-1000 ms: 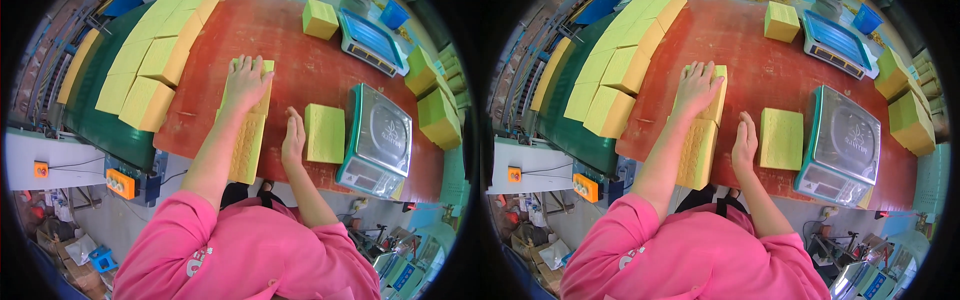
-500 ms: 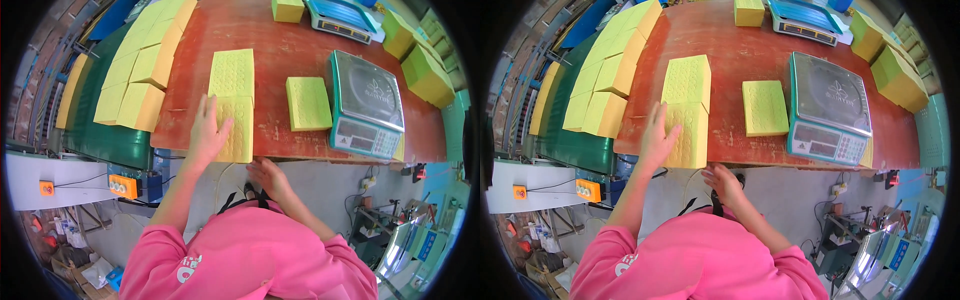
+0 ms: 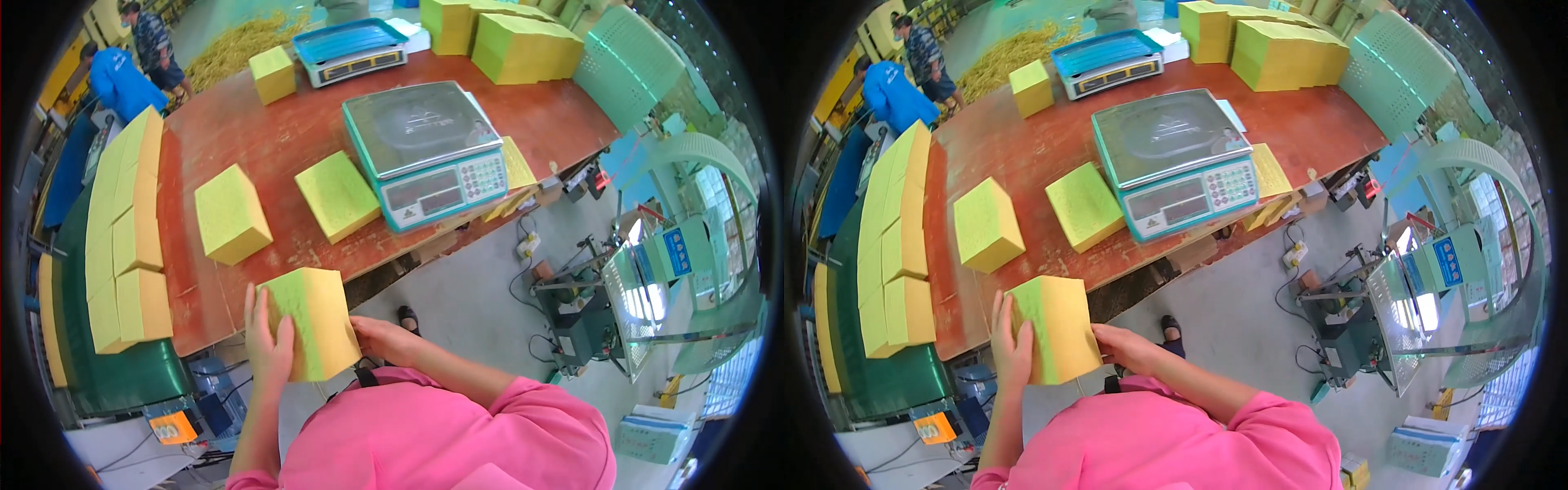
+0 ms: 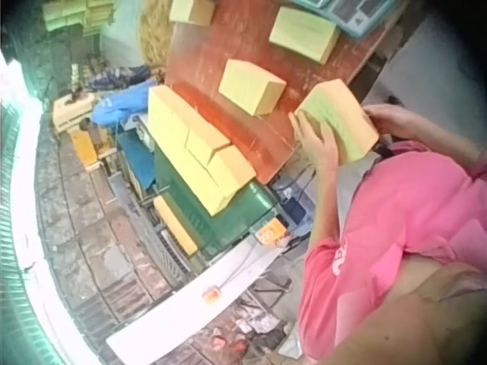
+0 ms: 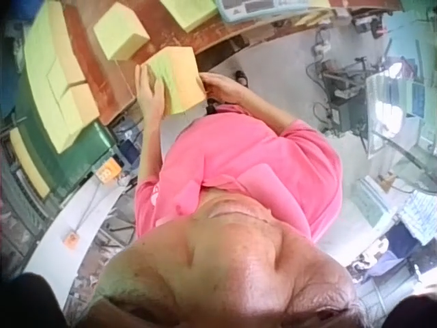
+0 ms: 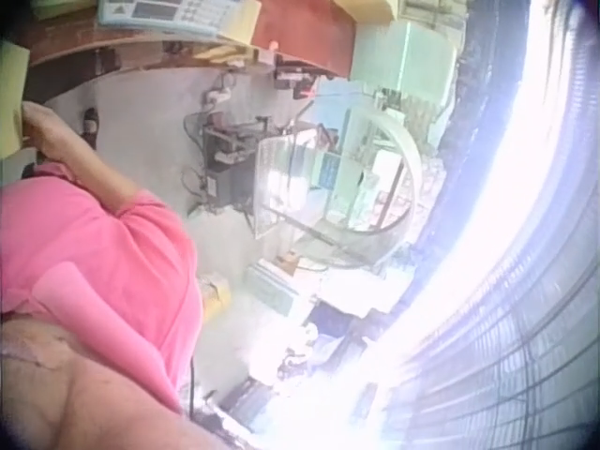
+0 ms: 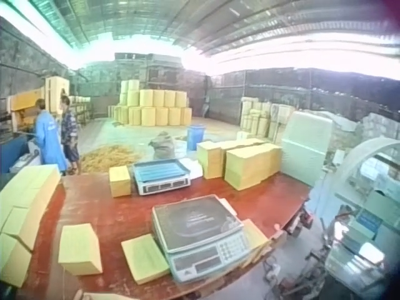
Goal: The recorder is seen weighing stacks of yellow paper blocks on a scale and organizing them on a table and conveyor belt.
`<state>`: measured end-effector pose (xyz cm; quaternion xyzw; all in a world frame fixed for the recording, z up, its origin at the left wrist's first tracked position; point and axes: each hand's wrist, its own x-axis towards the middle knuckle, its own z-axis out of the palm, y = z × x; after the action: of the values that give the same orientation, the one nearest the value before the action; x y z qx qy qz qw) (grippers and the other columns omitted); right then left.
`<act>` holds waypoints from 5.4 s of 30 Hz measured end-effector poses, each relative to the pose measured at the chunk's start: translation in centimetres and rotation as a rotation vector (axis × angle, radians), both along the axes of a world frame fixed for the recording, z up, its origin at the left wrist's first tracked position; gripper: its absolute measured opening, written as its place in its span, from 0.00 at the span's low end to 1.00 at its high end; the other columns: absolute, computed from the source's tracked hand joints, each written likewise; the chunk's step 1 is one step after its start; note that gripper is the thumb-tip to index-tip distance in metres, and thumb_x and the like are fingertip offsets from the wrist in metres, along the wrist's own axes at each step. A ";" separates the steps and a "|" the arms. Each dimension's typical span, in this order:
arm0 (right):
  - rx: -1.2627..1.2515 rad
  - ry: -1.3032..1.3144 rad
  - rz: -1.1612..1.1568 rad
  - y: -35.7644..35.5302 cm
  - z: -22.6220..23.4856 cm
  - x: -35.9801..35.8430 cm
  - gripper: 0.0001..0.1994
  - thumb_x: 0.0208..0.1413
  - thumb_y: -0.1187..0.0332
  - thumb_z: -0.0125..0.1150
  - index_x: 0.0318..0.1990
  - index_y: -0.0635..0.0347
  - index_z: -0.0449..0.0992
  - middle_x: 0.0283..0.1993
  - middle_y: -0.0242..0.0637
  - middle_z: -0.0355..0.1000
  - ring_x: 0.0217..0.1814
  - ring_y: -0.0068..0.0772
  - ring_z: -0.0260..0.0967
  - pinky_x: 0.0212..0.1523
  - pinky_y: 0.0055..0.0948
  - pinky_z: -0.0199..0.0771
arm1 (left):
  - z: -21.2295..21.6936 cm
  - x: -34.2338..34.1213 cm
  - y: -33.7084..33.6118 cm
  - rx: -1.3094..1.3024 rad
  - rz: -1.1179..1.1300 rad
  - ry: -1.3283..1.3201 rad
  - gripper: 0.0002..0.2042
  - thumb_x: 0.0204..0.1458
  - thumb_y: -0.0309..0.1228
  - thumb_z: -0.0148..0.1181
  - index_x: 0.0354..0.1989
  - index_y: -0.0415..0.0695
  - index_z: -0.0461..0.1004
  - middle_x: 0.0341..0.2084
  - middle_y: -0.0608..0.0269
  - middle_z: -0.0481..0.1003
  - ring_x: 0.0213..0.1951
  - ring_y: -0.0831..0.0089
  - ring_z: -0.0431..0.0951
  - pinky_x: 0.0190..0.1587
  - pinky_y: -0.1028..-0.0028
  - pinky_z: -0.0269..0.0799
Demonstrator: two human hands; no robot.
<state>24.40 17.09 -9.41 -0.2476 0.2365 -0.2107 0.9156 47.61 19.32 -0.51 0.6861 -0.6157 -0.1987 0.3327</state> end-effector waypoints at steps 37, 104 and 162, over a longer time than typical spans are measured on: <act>-1.747 1.153 -0.221 -33.4 18.3 -14.4 0.20 0.58 0.61 0.57 0.58 0.51 0.74 0.68 0.46 0.62 0.65 0.53 0.63 0.62 0.46 0.65 | 3.7 -7.8 -22.7 -0.318 0.603 -0.157 0.17 0.51 0.33 0.62 0.48 0.41 0.73 0.37 0.50 0.77 0.40 0.54 0.77 0.43 0.62 0.75; -0.903 0.301 -0.387 -30.3 24.7 -12.8 0.23 0.63 0.54 0.54 0.56 0.63 0.71 0.43 0.34 0.74 0.32 0.25 0.71 0.28 0.24 0.71 | 19.6 -13.2 -23.5 0.065 -0.241 1.259 0.29 0.55 0.52 0.58 0.61 0.49 0.67 0.54 0.59 0.73 0.55 0.66 0.74 0.55 0.60 0.69; -0.678 0.229 -0.662 -28.5 10.9 -25.8 0.21 0.69 0.63 0.41 0.61 0.68 0.67 0.56 0.47 0.71 0.57 0.36 0.71 0.60 0.34 0.67 | 0.7 -14.3 -22.4 -0.295 0.278 1.011 0.29 0.66 0.48 0.37 0.65 0.36 0.59 0.59 0.44 0.66 0.61 0.59 0.67 0.61 0.61 0.64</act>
<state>-1.43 -11.45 1.48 -0.4649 0.3198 -0.5271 0.6354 33.33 -3.11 0.18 0.5262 -0.3036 -0.3697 0.7031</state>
